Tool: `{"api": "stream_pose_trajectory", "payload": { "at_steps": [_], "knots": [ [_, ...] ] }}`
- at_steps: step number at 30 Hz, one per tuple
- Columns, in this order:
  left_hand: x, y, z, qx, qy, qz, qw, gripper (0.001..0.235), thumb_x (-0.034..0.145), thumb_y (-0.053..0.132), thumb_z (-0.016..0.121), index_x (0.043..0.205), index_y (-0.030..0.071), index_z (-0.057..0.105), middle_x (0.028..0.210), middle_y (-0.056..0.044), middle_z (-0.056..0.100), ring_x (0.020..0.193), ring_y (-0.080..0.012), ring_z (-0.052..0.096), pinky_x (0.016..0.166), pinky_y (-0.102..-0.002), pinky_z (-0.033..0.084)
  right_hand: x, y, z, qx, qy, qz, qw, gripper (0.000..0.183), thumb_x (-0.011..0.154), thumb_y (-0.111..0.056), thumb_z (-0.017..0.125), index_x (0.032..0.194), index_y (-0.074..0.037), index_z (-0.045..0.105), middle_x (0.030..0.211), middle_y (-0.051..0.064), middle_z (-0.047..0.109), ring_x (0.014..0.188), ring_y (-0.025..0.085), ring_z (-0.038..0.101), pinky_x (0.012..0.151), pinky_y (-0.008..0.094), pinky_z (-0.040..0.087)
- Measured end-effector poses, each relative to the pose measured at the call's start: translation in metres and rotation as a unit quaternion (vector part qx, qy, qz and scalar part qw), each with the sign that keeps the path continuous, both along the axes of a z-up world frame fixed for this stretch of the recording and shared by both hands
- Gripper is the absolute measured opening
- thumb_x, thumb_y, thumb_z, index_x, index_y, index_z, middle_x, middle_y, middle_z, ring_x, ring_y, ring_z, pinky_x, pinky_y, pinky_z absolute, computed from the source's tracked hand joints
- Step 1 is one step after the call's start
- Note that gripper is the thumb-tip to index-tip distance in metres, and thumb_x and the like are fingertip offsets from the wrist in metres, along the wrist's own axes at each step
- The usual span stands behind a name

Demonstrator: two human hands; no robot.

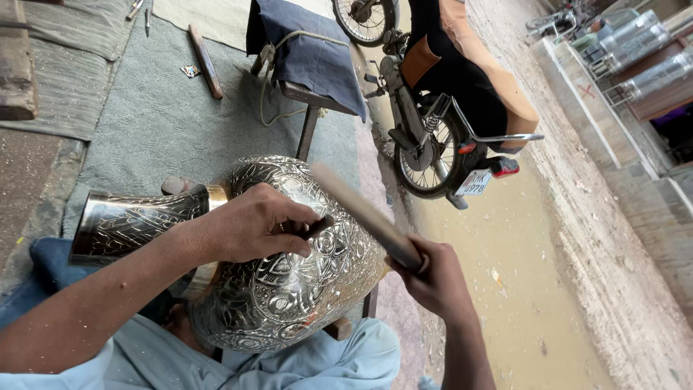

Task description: The person uses a chisel and hammer to engrave intricate patterns onto a large metal vase. They repeatedly strike the chisel to create detailed designs on the vase's surface.

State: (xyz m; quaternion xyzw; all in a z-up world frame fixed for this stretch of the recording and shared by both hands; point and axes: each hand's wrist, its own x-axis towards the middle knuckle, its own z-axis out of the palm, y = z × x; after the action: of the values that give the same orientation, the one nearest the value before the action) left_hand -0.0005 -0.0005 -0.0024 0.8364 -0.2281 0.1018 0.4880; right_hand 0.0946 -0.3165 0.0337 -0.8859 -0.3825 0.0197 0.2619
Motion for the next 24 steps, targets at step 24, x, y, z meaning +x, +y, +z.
{"api": "stream_pose_trajectory", "payload": {
  "at_steps": [24],
  "knots": [
    [-0.01,-0.001,-0.009,-0.049,-0.064,0.014,0.997,0.029,0.082,0.023,0.078,0.108,0.008,0.076,0.085,-0.004,0.08,0.071,-0.0122,0.078,0.067,-0.031,0.064,0.005,0.012,0.013,0.006,-0.013,0.048,0.999,0.026,0.085,-0.013,0.081,0.104,0.001,0.072,0.072,0.001,0.07,0.065,0.005,0.064,0.057,0.028,0.053]
  ]
}}
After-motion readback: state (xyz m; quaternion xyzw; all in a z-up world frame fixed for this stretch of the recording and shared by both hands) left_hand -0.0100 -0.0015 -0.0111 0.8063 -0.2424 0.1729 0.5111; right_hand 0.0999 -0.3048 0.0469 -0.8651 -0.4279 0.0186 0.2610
